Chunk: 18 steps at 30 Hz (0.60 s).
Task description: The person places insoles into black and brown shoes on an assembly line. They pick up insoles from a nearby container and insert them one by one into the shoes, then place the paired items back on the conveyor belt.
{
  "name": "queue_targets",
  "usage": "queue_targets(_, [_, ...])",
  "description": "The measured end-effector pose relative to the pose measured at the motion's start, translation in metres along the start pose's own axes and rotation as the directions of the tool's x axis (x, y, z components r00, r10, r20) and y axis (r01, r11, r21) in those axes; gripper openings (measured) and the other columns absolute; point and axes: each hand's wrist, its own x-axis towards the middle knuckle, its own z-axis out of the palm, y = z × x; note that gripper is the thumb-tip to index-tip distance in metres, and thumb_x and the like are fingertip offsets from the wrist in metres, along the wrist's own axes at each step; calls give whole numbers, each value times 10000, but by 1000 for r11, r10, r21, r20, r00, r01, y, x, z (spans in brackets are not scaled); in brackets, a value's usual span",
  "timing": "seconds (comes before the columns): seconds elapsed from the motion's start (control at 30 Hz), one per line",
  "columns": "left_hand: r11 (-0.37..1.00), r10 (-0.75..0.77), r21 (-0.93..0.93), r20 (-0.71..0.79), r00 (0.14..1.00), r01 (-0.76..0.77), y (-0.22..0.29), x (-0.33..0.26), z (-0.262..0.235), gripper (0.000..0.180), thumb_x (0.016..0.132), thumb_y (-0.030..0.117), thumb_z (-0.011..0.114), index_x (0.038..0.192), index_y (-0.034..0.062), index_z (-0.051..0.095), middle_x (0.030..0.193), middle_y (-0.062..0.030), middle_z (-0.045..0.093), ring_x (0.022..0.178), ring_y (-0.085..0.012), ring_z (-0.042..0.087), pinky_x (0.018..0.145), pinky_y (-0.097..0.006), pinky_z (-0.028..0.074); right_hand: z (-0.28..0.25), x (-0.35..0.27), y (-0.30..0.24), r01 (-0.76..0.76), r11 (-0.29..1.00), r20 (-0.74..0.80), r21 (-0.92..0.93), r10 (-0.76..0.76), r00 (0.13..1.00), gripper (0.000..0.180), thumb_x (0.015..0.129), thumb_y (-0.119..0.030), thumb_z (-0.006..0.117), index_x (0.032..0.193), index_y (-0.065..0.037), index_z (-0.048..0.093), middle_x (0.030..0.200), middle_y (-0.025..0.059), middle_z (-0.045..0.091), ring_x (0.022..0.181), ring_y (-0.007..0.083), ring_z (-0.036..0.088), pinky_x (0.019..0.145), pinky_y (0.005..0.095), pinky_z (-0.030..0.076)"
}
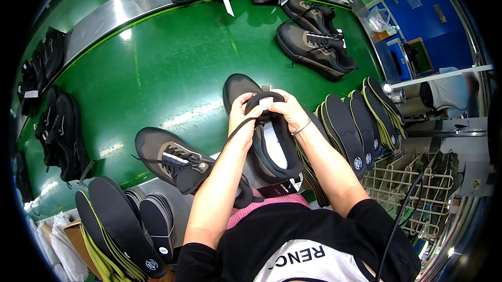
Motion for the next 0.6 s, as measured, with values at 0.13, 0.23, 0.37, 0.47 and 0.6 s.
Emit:
queue_targets(0.13, [1000,-5,0,-4,1000,5,-2,1,0,470,672,36,678,1075,25,435,961,-62,551,883,-136,532,805,-256,427,-3,2,4,0,1000,7,6,0,1000,395,658,-30,624,1036,8,517,922,70,578,834,149,555,789,256,434])
queue_targets(0.23, [1000,-14,16,-2,1000,14,-3,3,-3,469,668,33,679,1071,28,440,970,-60,547,891,-137,529,809,-256,424,-1,1,2,5,1000,-14,-23,-5,1000,399,656,-33,627,1036,11,515,931,72,574,841,150,552,795,259,431])
queue_targets(0.37, [1000,-15,17,-10,1000,15,-1,2,-1,468,665,30,679,1068,30,442,974,-58,545,890,-138,528,809,-254,424,-2,1,3,16,1000,-5,6,-16,1000,410,655,-35,633,1043,12,508,943,71,569,848,153,548,806,265,426])
queue_targets(0.47, [1000,-14,14,-11,1000,14,0,0,1,471,666,32,678,1073,29,440,976,-61,544,892,-139,528,809,-254,424,-3,0,3,23,1000,-6,4,-23,1000,427,655,-35,639,1055,11,499,950,70,565,858,153,543,814,268,421])
queue_targets(0.6, [1000,-7,16,-12,1000,7,-2,1,-1,482,669,35,677,1085,24,434,982,-67,543,897,-144,527,811,-254,423,0,-2,3,22,1000,-19,-1,-22,1000,444,651,-41,649,1063,8,490,954,67,562,867,148,538,817,264,415])
